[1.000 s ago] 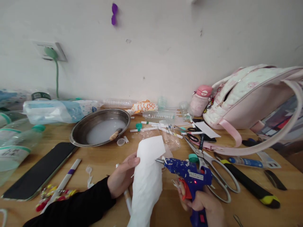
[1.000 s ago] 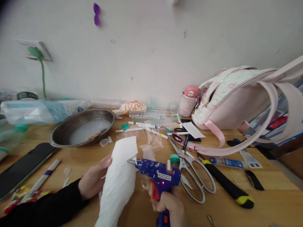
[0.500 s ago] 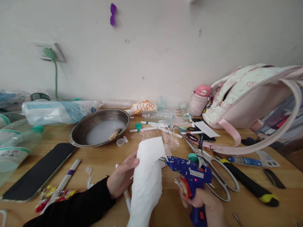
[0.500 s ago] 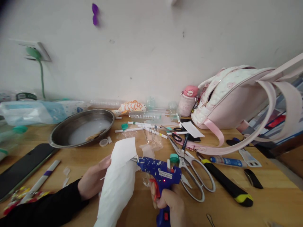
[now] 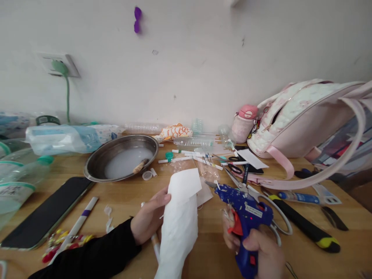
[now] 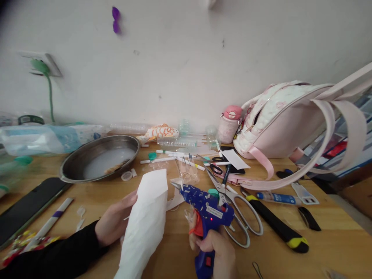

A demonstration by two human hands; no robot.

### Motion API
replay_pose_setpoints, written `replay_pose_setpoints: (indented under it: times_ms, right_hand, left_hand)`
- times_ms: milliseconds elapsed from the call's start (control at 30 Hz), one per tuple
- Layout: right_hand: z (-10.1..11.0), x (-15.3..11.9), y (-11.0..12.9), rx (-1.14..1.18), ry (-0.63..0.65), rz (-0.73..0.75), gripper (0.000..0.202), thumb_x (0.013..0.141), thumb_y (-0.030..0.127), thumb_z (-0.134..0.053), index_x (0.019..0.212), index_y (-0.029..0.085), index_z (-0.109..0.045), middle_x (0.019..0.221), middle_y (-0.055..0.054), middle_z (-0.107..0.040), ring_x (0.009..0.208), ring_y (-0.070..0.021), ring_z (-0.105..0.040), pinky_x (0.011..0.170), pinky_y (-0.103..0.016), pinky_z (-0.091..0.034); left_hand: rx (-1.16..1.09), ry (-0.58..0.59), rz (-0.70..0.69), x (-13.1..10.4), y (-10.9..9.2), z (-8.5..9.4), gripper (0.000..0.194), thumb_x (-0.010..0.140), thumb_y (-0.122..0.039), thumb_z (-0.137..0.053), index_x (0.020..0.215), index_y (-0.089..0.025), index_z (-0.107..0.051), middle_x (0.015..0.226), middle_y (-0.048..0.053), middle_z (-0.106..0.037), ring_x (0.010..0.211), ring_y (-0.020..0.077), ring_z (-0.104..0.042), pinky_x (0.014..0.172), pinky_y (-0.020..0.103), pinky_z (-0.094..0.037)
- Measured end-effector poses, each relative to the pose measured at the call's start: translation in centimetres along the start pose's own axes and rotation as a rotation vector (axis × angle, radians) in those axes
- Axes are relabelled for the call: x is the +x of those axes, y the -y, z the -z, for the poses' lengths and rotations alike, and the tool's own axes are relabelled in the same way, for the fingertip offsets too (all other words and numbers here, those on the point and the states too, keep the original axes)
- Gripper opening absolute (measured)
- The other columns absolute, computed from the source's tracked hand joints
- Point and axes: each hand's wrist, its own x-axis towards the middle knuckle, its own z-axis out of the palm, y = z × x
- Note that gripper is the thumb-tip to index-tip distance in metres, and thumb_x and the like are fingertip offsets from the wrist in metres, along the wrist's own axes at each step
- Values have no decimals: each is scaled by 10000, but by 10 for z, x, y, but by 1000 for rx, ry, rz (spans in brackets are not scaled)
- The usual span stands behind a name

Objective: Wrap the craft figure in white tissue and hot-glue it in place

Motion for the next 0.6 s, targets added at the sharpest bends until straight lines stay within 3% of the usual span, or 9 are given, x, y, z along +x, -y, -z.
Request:
replay_pose_setpoints:
  times_ms: [167,400,500,600]
  right_hand:
    - [-3,-3,-5,-41,-31,-144,296,424,164,-515,658,157,-696,610,-14,-634,529,-115,-461,526,-231,-344]
    - [4,4,-10,-72,-11,-112,232,491,186,-506,656,162,-667,590,16,-583,456,-78,-379,472,-237,-265]
    - [5,5,-8,-77,-23,-104,208,493,184,-514,643,154,-656,528,21,-550,447,-87,-393,462,-234,-274]
    - [3,5,-8,-36,-5,-80,260,457,189,-513,656,138,-673,585,-3,-607,450,-88,-412,467,-233,-307]
  left_hand:
    - [16,-21,3,0,1,0,319,638,-323,-795,928,-210,-724,825,7,-747,682,166,-652,624,227,-484]
    - [36,-53,16,0,1,3,405,610,-370,-809,962,-195,-711,842,24,-754,767,206,-675,658,247,-490]
    - [52,-61,23,0,1,5,447,612,-396,-803,995,-192,-695,916,45,-755,792,223,-680,676,260,-491]
    - [59,-54,28,0,2,5,486,625,-396,-794,1050,-192,-673,944,61,-749,834,244,-681,685,268,-492]
